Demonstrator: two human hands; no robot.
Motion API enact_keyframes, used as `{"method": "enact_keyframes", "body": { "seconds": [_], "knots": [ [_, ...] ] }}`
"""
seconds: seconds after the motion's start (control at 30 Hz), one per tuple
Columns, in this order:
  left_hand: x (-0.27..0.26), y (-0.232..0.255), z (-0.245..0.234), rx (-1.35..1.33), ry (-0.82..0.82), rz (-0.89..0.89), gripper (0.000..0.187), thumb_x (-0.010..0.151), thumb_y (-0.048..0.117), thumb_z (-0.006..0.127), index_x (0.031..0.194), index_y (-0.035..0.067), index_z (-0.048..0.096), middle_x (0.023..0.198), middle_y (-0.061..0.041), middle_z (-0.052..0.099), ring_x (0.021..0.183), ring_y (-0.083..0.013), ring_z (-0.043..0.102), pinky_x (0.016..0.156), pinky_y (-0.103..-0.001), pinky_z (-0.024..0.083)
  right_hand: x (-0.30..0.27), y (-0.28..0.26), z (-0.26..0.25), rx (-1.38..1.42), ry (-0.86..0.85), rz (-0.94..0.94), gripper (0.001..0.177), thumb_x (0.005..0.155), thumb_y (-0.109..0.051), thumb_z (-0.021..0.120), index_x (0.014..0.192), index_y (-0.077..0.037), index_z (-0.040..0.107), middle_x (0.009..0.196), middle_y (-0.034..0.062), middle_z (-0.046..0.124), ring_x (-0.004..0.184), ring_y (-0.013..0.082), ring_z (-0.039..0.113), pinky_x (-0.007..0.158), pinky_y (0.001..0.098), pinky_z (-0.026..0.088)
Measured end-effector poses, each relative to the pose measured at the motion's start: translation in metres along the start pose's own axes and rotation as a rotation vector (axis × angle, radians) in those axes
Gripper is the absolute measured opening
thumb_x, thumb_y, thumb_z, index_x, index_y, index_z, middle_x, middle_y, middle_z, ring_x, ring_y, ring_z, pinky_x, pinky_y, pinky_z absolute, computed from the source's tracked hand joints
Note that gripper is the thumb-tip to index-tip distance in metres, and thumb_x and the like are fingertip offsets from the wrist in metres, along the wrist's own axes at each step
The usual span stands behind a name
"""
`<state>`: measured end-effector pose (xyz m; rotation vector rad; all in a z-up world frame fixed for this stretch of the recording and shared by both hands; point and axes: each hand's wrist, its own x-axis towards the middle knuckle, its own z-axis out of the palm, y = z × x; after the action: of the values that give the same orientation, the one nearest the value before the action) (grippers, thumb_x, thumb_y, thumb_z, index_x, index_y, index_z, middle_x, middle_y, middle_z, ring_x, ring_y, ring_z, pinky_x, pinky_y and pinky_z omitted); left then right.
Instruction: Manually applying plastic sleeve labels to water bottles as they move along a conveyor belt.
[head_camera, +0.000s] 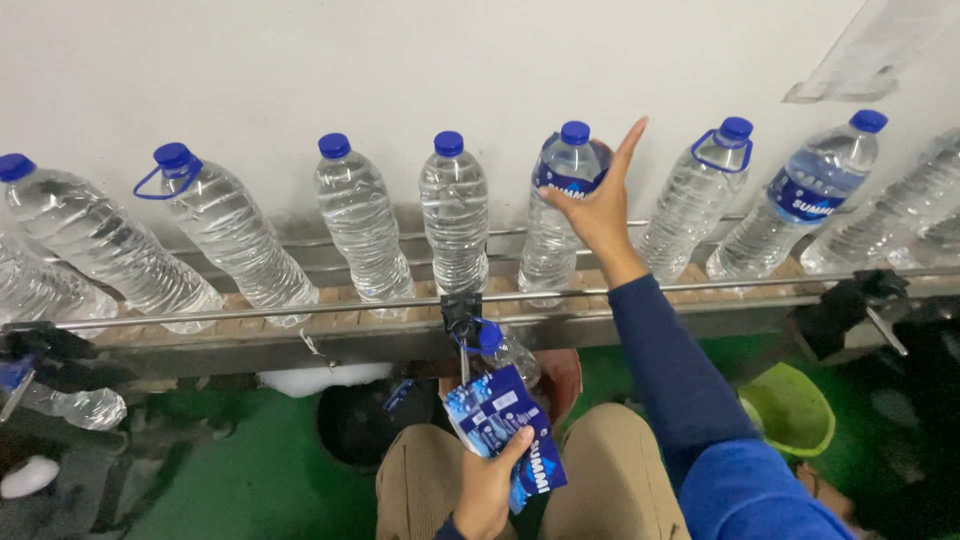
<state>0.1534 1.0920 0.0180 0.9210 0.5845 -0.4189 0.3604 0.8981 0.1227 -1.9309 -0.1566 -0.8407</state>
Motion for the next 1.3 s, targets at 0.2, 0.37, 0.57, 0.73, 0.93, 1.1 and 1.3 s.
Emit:
{"method": "enact_keyframes", "body": {
  "seconds": [0.2, 0.37, 0.57, 0.73, 0.93, 1.1, 1.3],
  "knots": [
    [0.001, 0.026, -0.029, 0.018, -0.028, 0.018, 0.068, 0.065, 0.009, 0.072, 0.128, 0.011, 0.045, 0.119, -0.012, 0.061, 0.109, -0.0294, 0.058, 0.096, -0.044, 0.046, -0.037, 0.006, 0.021, -0.153, 0.018, 0.081, 0.118, 0.077, -0.044, 0.075, 0.137, -0.022, -0.024, 0.152, 0.0208, -0.006, 0.137, 0.0379, 0.031, 0.106, 0.0459, 0.034],
    [0.007, 0.06, -0.047, 0.067, 0.067, -0.006, 0.068, 0.065, 0.01, 0.073, 0.128, 0.013, 0.046, 0.116, -0.01, 0.062, 0.104, -0.0292, 0.06, 0.093, -0.043, 0.049, -0.088, -0.035, 0.033, -0.195, 0.05, -0.019, 0.11, 0.074, -0.046, 0.068, 0.14, -0.013, -0.013, 0.151, 0.0211, -0.006, 0.141, 0.0371, 0.001, 0.114, 0.0525, 0.009],
    [0.022, 0.077, -0.061, -0.199, 0.049, 0.28, 0.063, 0.066, -0.005, 0.066, 0.126, 0.004, 0.049, 0.119, -0.016, 0.061, 0.107, -0.0312, 0.059, 0.094, -0.045, 0.047, -0.184, -0.098, 0.07, 0.427, -0.563, 0.141, 0.037, 0.065, -0.018, 0.08, 0.094, -0.008, 0.06, 0.081, 0.0041, 0.065, 0.068, 0.0114, 0.06, 0.064, 0.0245, 0.05],
    [0.02, 0.087, -0.066, -0.227, -0.104, 0.132, 0.061, 0.068, 0.004, 0.063, 0.127, 0.007, 0.047, 0.117, -0.019, 0.06, 0.103, -0.0365, 0.058, 0.088, -0.049, 0.047, -0.15, -0.103, 0.069, 1.403, -0.684, 0.314, 0.008, 0.083, -0.01, 0.067, 0.085, -0.002, 0.066, 0.107, 0.0178, 0.063, 0.101, 0.0286, 0.058, 0.098, 0.047, 0.039],
    [0.017, 0.083, -0.09, -0.272, -0.51, -0.102, 0.039, 0.076, 0.013, 0.045, 0.11, -0.006, 0.052, 0.077, -0.016, 0.052, 0.067, -0.0312, 0.054, 0.068, -0.044, 0.047, 0.011, -0.127, 0.073, -0.293, -0.062, -0.07, 0.004, 0.083, -0.015, 0.066, 0.085, -0.013, 0.068, 0.088, 0.0013, 0.068, 0.083, 0.0142, 0.062, 0.076, 0.0287, 0.045],
    [0.014, 0.102, -0.113, -0.104, -0.402, -0.198, 0.046, 0.081, 0.005, 0.055, 0.125, -0.003, 0.045, 0.11, -0.031, 0.062, 0.101, -0.0405, 0.06, 0.087, -0.051, 0.05, 0.05, -0.085, 0.113, -0.815, -0.16, -0.293, 0.063, 0.062, -0.04, 0.084, 0.11, -0.004, 0.066, 0.133, 0.0204, 0.037, 0.12, 0.0398, 0.028, 0.098, 0.0524, 0.027],
    [0.031, 0.121, -0.148, -0.009, -0.192, -0.024, 0.063, 0.067, 0.003, 0.07, 0.126, 0.007, 0.048, 0.113, -0.016, 0.063, 0.101, -0.0313, 0.06, 0.09, -0.044, 0.049, -0.016, -0.115, 0.127, -0.412, 0.063, 0.174, 0.105, 0.075, -0.017, 0.074, 0.147, -0.026, -0.003, 0.063, -0.0008, 0.041, 0.05, 0.0136, 0.037, 0.055, 0.0293, 0.038]
  ]
}}
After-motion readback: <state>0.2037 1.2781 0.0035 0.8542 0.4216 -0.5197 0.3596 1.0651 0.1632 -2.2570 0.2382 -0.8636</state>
